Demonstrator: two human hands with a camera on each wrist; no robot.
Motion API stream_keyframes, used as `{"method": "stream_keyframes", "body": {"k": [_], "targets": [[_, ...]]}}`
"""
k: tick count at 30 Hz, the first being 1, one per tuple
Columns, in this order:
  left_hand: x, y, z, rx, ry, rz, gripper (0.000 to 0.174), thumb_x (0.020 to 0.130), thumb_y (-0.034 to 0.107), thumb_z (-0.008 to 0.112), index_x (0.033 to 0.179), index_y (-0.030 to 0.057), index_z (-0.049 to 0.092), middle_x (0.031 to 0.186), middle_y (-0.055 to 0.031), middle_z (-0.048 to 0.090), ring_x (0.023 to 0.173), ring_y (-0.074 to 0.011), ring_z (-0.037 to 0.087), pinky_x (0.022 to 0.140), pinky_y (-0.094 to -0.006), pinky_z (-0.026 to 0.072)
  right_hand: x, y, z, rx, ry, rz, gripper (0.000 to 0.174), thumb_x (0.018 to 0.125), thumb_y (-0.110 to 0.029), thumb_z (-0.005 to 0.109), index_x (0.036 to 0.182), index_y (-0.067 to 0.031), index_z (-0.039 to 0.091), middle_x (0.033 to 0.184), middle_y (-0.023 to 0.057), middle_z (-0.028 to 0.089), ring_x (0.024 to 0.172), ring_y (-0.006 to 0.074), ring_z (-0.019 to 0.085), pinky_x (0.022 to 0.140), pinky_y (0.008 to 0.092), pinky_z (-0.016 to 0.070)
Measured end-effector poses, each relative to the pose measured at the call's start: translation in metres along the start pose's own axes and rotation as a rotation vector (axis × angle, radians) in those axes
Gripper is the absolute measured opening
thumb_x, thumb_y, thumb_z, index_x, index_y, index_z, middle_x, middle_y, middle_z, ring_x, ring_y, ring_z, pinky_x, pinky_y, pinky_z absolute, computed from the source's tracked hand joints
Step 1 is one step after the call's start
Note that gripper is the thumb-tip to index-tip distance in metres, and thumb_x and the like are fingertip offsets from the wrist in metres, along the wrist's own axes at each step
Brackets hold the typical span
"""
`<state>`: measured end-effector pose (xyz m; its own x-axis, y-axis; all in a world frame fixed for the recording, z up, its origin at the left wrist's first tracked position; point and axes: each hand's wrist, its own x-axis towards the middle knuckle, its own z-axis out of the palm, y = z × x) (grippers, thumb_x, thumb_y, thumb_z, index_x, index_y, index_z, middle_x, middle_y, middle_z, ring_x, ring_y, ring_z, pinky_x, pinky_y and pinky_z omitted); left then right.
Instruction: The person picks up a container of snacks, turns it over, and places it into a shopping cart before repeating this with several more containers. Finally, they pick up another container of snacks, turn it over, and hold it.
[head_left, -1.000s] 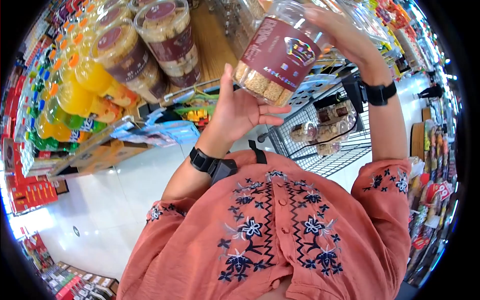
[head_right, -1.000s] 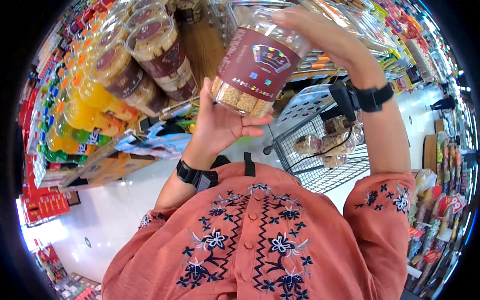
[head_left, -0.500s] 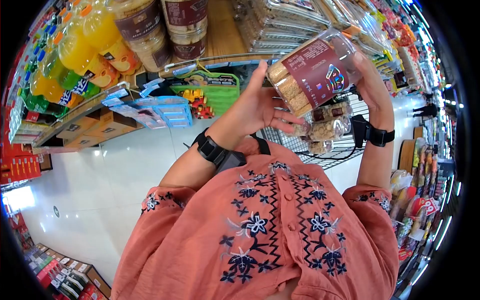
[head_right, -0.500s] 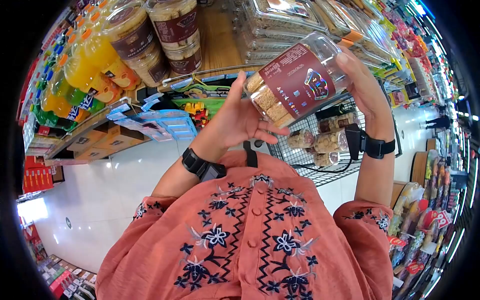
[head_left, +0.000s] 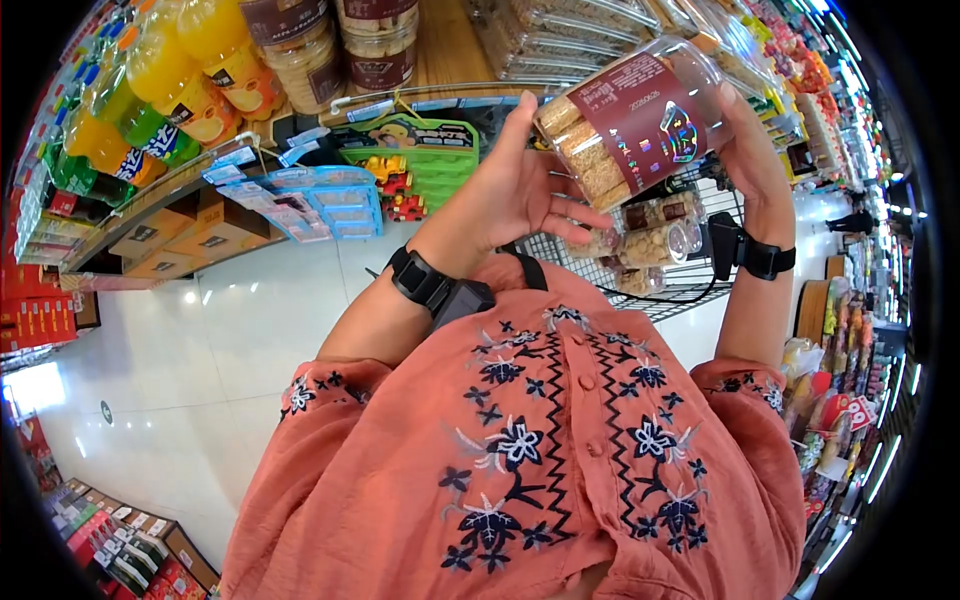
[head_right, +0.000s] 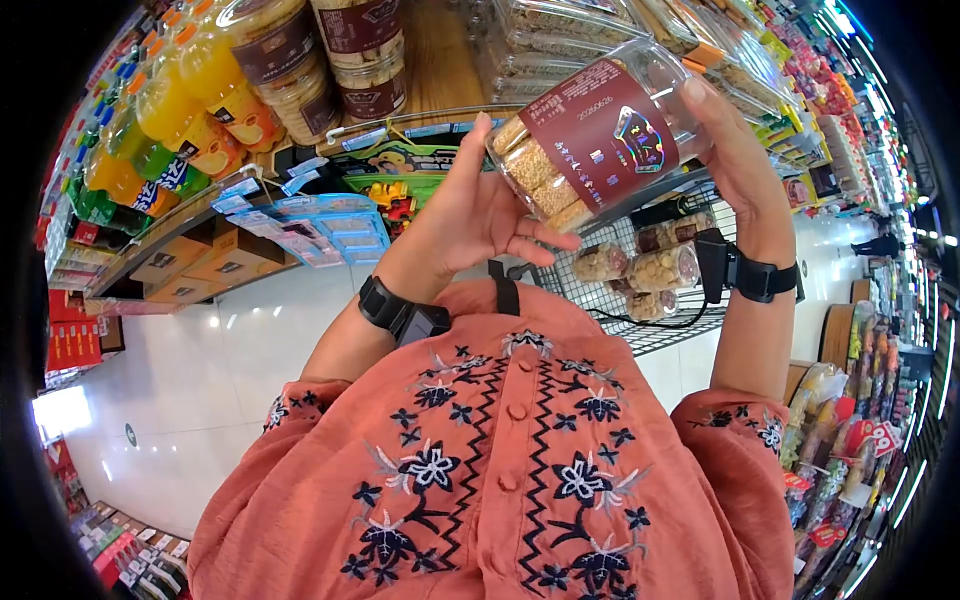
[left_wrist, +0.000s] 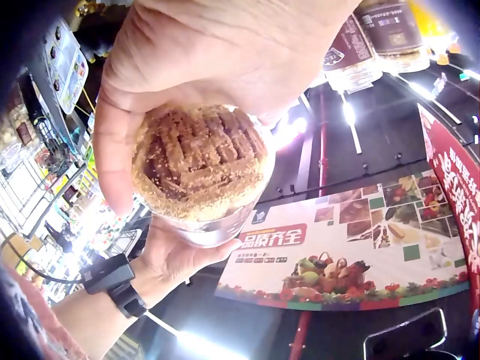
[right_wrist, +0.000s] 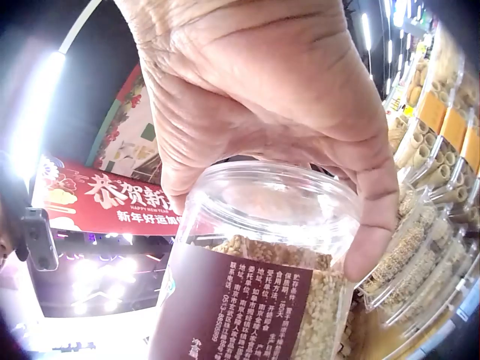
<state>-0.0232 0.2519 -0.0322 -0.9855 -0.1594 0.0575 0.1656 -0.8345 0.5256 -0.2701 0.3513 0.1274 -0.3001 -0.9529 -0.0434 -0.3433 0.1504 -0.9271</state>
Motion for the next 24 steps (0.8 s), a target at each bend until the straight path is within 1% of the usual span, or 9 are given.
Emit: {"method": "stream_keyframes", "body": {"k": [4,10,13,19,22,24], "targets": [[-0.002,-0.003,0.001,0.027,-0.002,0.030,0.112,0.089,0.091,0.026,0.156,0.0015,0.036,0.139,-0.0278,0.057,0.110,-0.0456,0.069,0.078,-0.0467,0.0663,0.000,0.002,-0.005,-0.007,-0.001,-0.010,0.072,0.097,-0.059,0.062,0.143,-0.0044,0.056,0.132,0.0082,0.065,0.120,0.0182,0.061,0.097,0.0347,0.0514],[-0.007,-0.006,0.007,0.021,0.020,0.024,0.112,0.089,0.091,0.026,0.156,0.0015,0.035,0.139,-0.0276,0.057,0.110,-0.0448,0.069,0.077,-0.0466,0.0661,-0.009,-0.006,0.004,-0.012,-0.003,-0.040,0.069,0.099,-0.058,0.061,0.143,-0.0044,0.056,0.130,0.0077,0.066,0.118,0.0182,0.062,0.096,0.0345,0.0525],[-0.006,-0.004,0.009,0.116,0.041,0.052,0.127,0.083,0.097,0.023,0.151,-0.0103,0.035,0.133,-0.0315,0.056,0.107,-0.0448,0.071,0.078,-0.0496,0.0645,-0.004,-0.001,-0.002,-0.003,-0.052,-0.017,0.069,0.099,-0.057,0.060,0.143,-0.0045,0.056,0.130,0.0077,0.067,0.119,0.0181,0.062,0.096,0.0348,0.0523],[-0.006,-0.006,0.014,0.098,0.043,0.038,0.127,0.083,0.097,0.023,0.150,-0.0102,0.037,0.131,-0.0309,0.058,0.107,-0.0452,0.071,0.077,-0.0508,0.0642,-0.009,-0.004,-0.001,0.006,-0.035,-0.031,0.068,0.099,-0.056,0.061,0.144,-0.0051,0.055,0.131,0.0075,0.067,0.120,0.0177,0.062,0.097,0.0349,0.0518],[-0.005,-0.006,0.013,0.099,0.048,0.032,0.127,0.083,0.097,0.023,0.150,-0.0094,0.037,0.130,-0.0306,0.059,0.107,-0.0453,0.071,0.077,-0.0509,0.0641,-0.010,-0.003,-0.002,0.010,-0.009,-0.003,0.068,0.099,-0.055,0.062,0.145,-0.0058,0.055,0.133,0.0070,0.065,0.120,0.0173,0.062,0.098,0.0343,0.0514],[-0.004,-0.008,0.009,0.047,0.031,0.018,0.116,0.087,0.093,0.024,0.155,-0.0013,0.036,0.136,-0.0280,0.058,0.110,-0.0465,0.069,0.077,-0.0491,0.0648,-0.012,-0.005,0.000,0.012,-0.014,-0.019,0.068,0.099,-0.055,0.062,0.146,-0.0061,0.054,0.135,0.0067,0.064,0.121,0.0168,0.061,0.100,0.0341,0.0504]]}}
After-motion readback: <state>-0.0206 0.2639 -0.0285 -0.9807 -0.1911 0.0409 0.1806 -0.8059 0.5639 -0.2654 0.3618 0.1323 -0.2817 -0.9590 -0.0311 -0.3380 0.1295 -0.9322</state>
